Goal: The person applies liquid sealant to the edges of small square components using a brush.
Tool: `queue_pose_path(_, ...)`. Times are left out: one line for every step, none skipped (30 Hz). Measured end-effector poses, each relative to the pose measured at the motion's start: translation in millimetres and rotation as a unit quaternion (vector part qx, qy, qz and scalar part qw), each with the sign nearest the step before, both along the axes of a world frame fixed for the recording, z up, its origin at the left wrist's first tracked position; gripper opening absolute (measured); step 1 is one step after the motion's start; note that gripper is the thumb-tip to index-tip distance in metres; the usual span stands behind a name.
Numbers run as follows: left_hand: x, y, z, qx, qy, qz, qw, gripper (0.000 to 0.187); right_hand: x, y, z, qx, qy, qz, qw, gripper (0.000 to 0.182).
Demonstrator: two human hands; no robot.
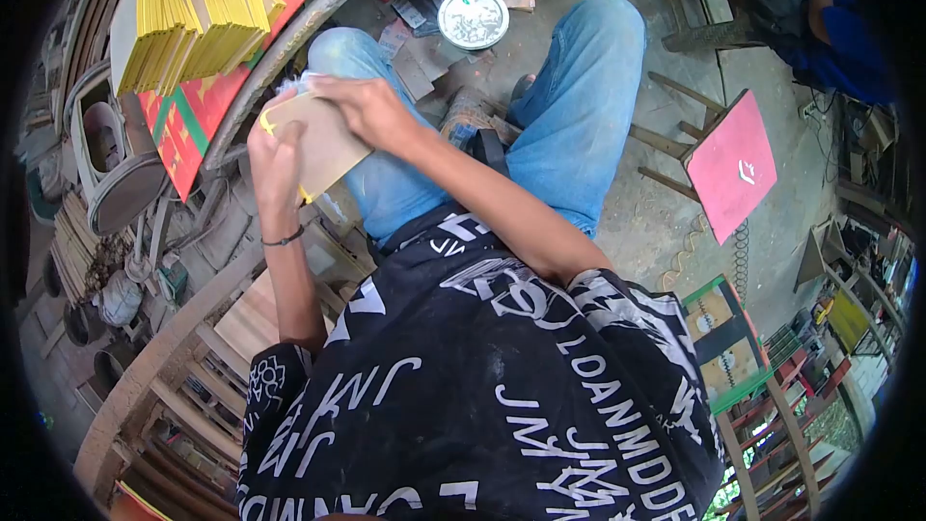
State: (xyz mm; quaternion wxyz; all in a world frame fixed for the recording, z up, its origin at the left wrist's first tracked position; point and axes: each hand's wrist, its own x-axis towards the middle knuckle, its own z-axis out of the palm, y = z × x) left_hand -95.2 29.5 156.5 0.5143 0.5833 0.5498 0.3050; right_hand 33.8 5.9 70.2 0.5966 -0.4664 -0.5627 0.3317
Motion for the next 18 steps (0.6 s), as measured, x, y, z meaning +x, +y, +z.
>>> queue_pose_path(-1,2,2,-0.029,0.012,0.02,0.999,0.033,4,6,-15,-0.026,-0.028,-0.018,0.999,0.03)
queue_pose_path(-3,1,2,-0.037,0.004,0.018,0.999,0.036,3,5,-13,-0.033,-0.047,-0.018,0.998,0.03)
queue_pose_path(-3,0,3,-0.038,0.007,0.013,0.999,0.036,1,1,3,-0.035,-0.044,-0.023,0.998,0.03)
queue_pose_path(-1,-2,4,-0.015,0.01,0.009,1.0,0.037,-3,-7,21,0.019,-0.033,-0.016,0.999,0.029)
queue_pose_path(-1,-5,4,0.006,0.013,0.006,1.0,0.038,-6,-13,32,0.071,-0.022,-0.007,0.997,0.029)
queue_pose_path(-3,-8,3,0.003,0.014,0.007,1.0,0.038,-6,-14,16,0.024,-0.016,-0.003,1.0,0.029)
queue_pose_path(-4,-13,3,0.003,0.012,0.03,0.999,0.037,-4,-13,0,0.021,-0.015,-0.002,1.0,0.029)
queue_pose_path(-5,-13,3,0.007,0.008,0.053,0.999,0.036,0,-7,-4,-0.004,-0.043,-0.017,0.999,0.03)
queue_pose_path(-4,-12,4,0.013,0.007,0.052,0.999,0.036,4,1,-7,-0.026,-0.072,-0.034,0.996,0.031)
queue_pose_path(-5,-14,5,0.033,0.012,0.042,0.999,0.035,-2,-3,-9,0.036,-0.096,-0.028,0.994,0.034)
queue_pose_path(-6,-17,4,0.049,0.017,0.033,0.998,0.034,-6,-7,0,0.032,-0.093,-0.029,0.995,0.034)
queue_pose_path(-10,-19,1,0.045,0.019,0.034,0.998,0.034,-11,-12,8,0.034,-0.071,-0.015,0.997,0.036)
queue_pose_path(-14,-20,-2,0.043,0.021,0.056,0.997,0.034,-12,-14,12,0.039,-0.05,-0.001,0.998,0.037)
queue_pose_path(-21,-23,-5,0.04,0.024,0.078,0.996,0.035,-7,-5,-17,0.035,-0.082,-0.028,0.996,0.039)
queue_pose_path(-27,-27,-8,0.041,0.026,0.08,0.996,0.035,9,3,-36,0.012,-0.122,0.001,0.992,0.041)
queue_pose_path(-34,-27,-12,0.056,0.03,0.085,0.994,0.035,15,7,-35,-0.007,-0.146,0.022,0.989,0.044)
queue_pose_path(-42,-30,-14,0.067,0.037,0.089,0.993,0.035,13,5,-31,-0.031,-0.168,0.042,0.984,0.048)
queue_pose_path(-49,-34,-15,0.062,0.043,0.089,0.993,0.035,8,1,-29,-0.036,-0.162,0.044,0.985,0.048)
